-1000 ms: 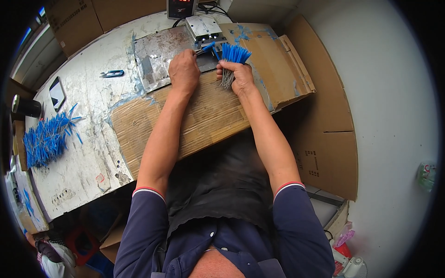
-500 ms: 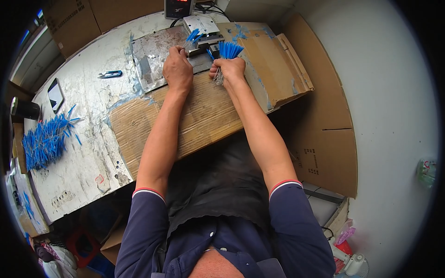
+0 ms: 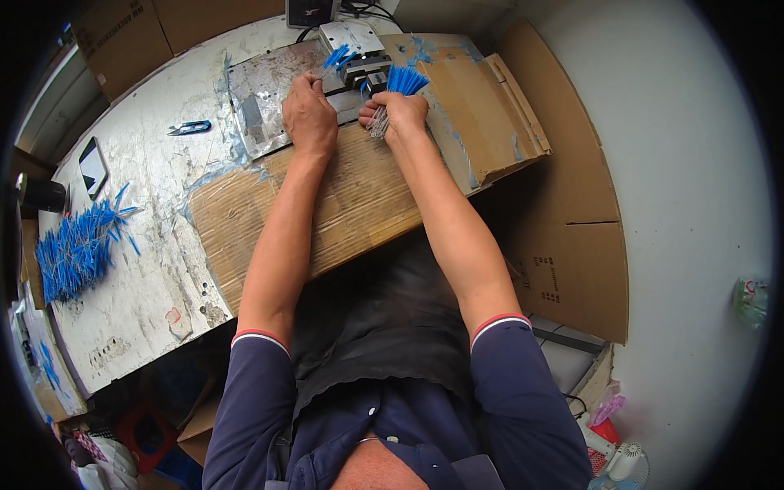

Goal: The recorder is bundling blue plastic bristles and using a machine to secure them into metal bases for brush manufacturing.

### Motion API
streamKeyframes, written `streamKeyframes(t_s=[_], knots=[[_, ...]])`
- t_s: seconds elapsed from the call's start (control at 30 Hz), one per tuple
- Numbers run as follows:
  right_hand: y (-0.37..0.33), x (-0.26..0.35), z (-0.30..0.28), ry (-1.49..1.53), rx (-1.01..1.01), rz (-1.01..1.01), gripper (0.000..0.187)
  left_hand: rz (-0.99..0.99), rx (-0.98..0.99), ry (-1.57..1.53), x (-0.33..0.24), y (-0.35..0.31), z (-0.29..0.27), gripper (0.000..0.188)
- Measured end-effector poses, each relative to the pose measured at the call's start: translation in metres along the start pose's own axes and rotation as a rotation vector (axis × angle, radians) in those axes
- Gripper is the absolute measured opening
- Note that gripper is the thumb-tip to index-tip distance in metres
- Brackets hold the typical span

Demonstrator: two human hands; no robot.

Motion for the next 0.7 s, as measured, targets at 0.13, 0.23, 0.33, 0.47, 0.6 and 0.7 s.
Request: streamKeyframes(t_s=[0.13, 0.23, 0.33, 0.47, 0.6, 0.7], knots=[[-0.009, 0.000, 0.000, 0.054, 0.017, -0.016, 0.008, -0.014, 0.109, 0.047, 0.001, -0.003, 0.000, 0.011], [-0.011, -0.002, -0.005, 0.077, 0.093, -0.054, 0.010, 0.004, 0.172, 0.093, -0.001, -0.004, 0.002, 0.011], [-0.016, -0.001, -0.010, 0.030, 0.101, -0.073, 0.012, 0.024, 0.221, 0.098, -0.002, -0.004, 0.002, 0.011], [-0.016, -0.001, -0.019, -0.011, 0.124, -0.076, 0.013, 0.045, 0.207, 0.091, -0.002, -0.004, 0.000, 0.010], [-0.017, 0.001, -0.030, -0.034, 0.173, -0.061, 0.011, 0.053, 0.237, 0.087, -0.007, -0.004, -0.002, 0.010], [-0.018, 0.000, -0.033, -0.036, 0.193, -0.048, 0.010, 0.067, 0.241, 0.071, -0.007, -0.004, -0.002, 0.010]])
Point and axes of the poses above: each hand's wrist, its own y-axis towards the middle knuckle, its own z-axis out of the palm, x = y × z, the point moved 2 cm from there along y, towards the middle knuckle, and after that the axes turned 12 degrees about x, right-handed, at the moved point
